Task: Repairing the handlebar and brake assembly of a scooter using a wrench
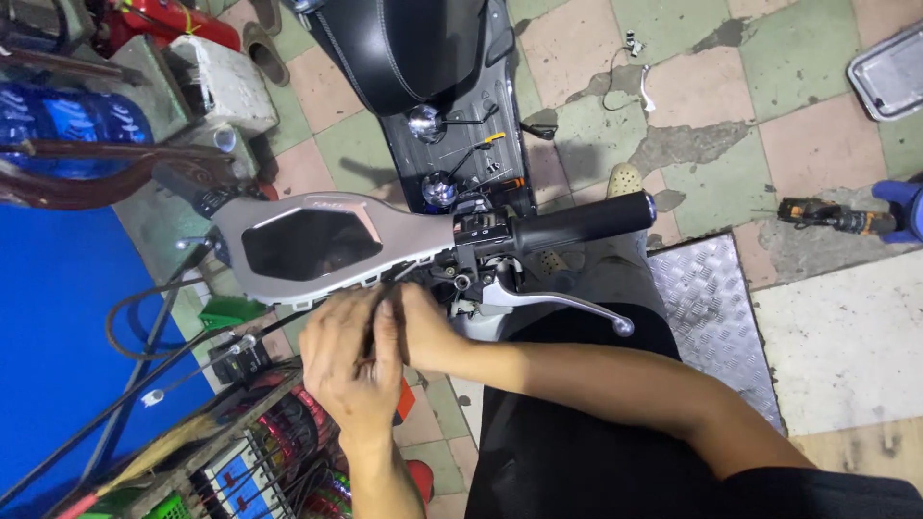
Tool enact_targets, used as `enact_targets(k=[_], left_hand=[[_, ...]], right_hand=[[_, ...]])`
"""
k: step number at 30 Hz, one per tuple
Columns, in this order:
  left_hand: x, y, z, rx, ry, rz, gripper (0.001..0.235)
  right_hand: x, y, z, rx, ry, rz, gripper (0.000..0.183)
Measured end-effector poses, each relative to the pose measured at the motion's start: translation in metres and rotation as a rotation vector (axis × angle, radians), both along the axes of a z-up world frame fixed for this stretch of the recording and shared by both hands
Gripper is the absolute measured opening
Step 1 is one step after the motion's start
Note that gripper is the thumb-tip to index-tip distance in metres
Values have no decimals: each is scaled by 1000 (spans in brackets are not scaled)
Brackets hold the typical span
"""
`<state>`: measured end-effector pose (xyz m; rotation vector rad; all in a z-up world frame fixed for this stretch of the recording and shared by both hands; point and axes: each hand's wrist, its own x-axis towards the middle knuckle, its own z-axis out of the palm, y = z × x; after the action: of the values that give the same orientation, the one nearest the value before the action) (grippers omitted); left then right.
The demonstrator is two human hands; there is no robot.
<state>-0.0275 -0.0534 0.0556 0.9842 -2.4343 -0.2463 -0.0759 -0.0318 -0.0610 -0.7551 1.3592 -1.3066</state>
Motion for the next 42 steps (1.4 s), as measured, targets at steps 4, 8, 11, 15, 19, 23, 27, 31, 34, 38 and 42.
enact_targets(k=[4, 8, 11, 15, 19, 23, 27, 31, 34, 38, 42], left_hand=[[6, -1, -21, -100, 22, 31, 13], [0, 2, -35, -143, 15, 89, 12], [-2, -1, -37, -129, -21, 101, 10], [8, -3, -47, -99, -49, 100, 8], [4, -2, -42, -95, -26, 64, 8], [-1, 7, -32, 273, 67, 83, 12], [-9, 17, -53, 896, 489, 109, 36], [4, 12, -102, 961, 596, 70, 41], [12, 9, -131, 1065, 780, 42, 34], [11, 10, -139, 1086, 809, 52, 38], [5, 11, -134, 1072, 821, 70, 31]], right_hand=[[24, 1, -14, 0, -163, -126, 25], [9, 8, -9, -57, -38, -103, 28], [1, 9, -9, -79, 5, -66, 25], [5, 13, -35, -140, 16, 30, 23], [9, 21, -62, -178, 24, 94, 25], [-20, 57, -37, -171, 36, 232, 22], [-63, 102, 22, -57, 5, 241, 36], [-84, 111, 35, -69, -74, 235, 41], [-93, 114, 32, -54, -33, 242, 41], [-104, 115, 32, -29, 76, 281, 36], [-114, 116, 35, -8, 28, 307, 39]])
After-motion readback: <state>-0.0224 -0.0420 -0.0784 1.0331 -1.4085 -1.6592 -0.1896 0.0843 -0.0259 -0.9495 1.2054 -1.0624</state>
